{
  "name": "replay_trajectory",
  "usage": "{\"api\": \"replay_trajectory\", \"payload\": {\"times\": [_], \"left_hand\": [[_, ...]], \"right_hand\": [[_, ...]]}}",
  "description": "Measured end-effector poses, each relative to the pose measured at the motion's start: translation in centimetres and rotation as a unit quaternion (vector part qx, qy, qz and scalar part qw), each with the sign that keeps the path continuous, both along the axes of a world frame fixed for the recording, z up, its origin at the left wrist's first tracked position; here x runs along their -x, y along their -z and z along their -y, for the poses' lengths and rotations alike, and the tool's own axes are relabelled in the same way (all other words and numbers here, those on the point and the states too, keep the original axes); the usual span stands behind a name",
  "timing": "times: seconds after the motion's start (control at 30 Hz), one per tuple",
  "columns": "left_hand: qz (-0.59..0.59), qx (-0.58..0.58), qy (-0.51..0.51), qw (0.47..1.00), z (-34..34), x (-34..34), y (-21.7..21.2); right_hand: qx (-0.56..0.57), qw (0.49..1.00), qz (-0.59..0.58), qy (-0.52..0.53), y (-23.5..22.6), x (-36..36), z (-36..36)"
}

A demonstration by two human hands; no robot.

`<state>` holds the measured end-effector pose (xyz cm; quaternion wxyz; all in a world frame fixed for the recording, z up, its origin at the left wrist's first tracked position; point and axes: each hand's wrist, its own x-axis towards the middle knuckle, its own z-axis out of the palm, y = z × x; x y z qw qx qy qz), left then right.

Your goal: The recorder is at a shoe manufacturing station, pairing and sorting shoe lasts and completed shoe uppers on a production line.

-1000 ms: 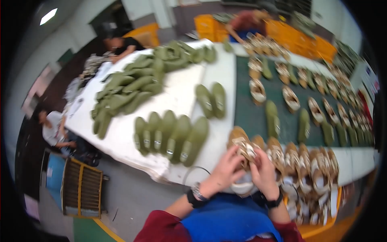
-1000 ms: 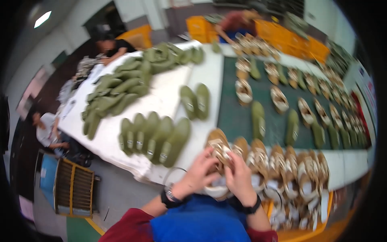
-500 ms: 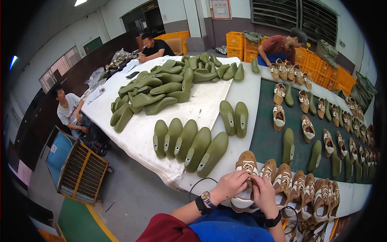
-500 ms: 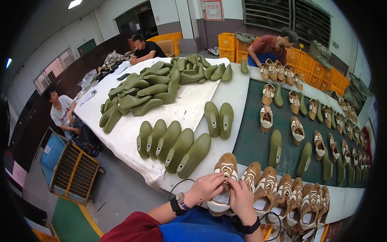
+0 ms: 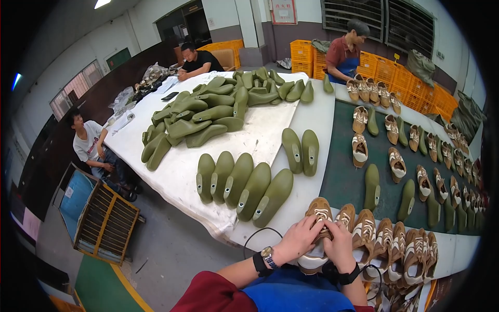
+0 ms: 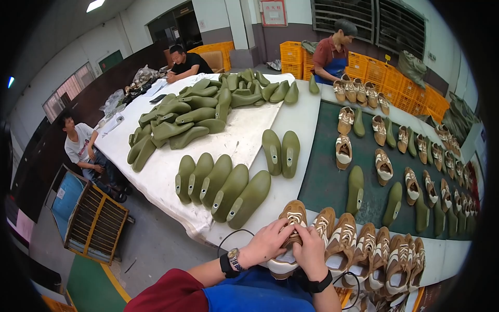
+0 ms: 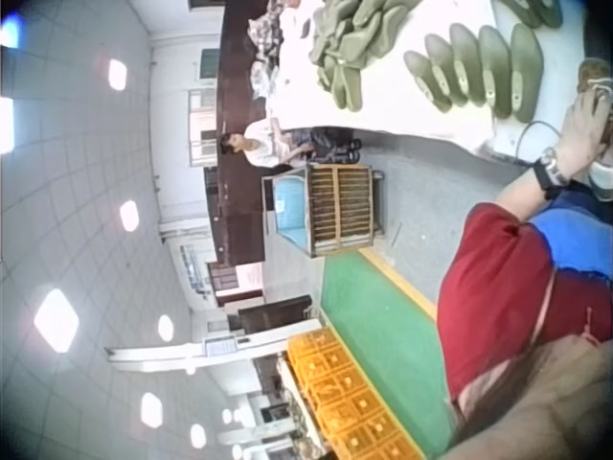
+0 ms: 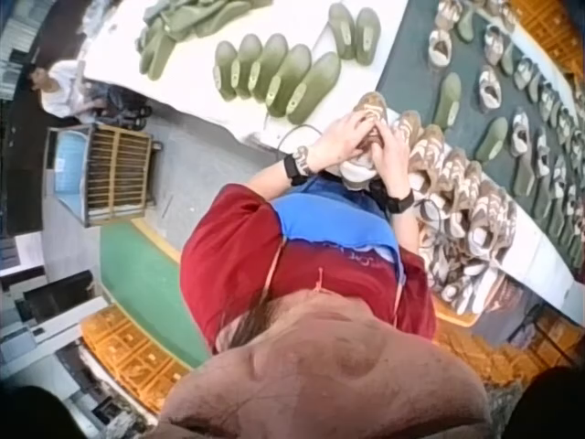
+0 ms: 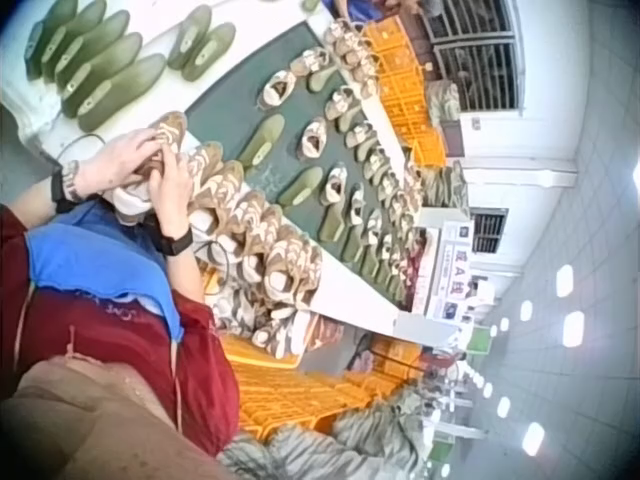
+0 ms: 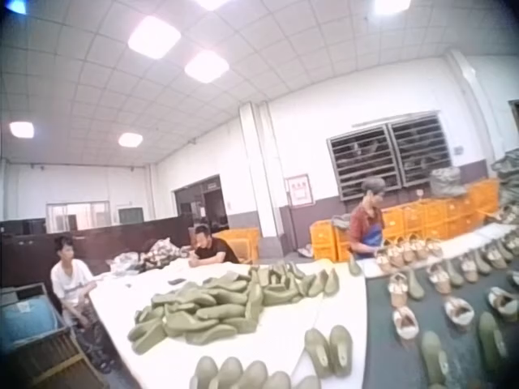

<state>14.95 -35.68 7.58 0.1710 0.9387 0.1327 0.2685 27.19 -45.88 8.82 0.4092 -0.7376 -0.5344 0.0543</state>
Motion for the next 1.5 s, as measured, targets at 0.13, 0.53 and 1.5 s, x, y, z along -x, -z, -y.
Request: {"api": "replay_trajectory", "payload": {"times": [0.13, 0.53, 1.5], "left_hand": [[0.007, 0.113, 0.034, 0.993, -0.6, 0.2, 1.1], [0.018, 0.049, -0.146, 0.988, -9.4, 5.4, 3.1], [-0.066, 0.216, -0.026, 0.974, -12.4, -10.3, 10.5]], "right_hand": [[-0.008, 1.000, 0.008, -0.003, 0.0, -0.1, 0.2], [0.030, 0.999, 0.026, 0.027, 3.0, -2.3, 1.0], [-0.058, 0.991, -0.073, 0.092, 6.2, -3.1, 2.6]]}}
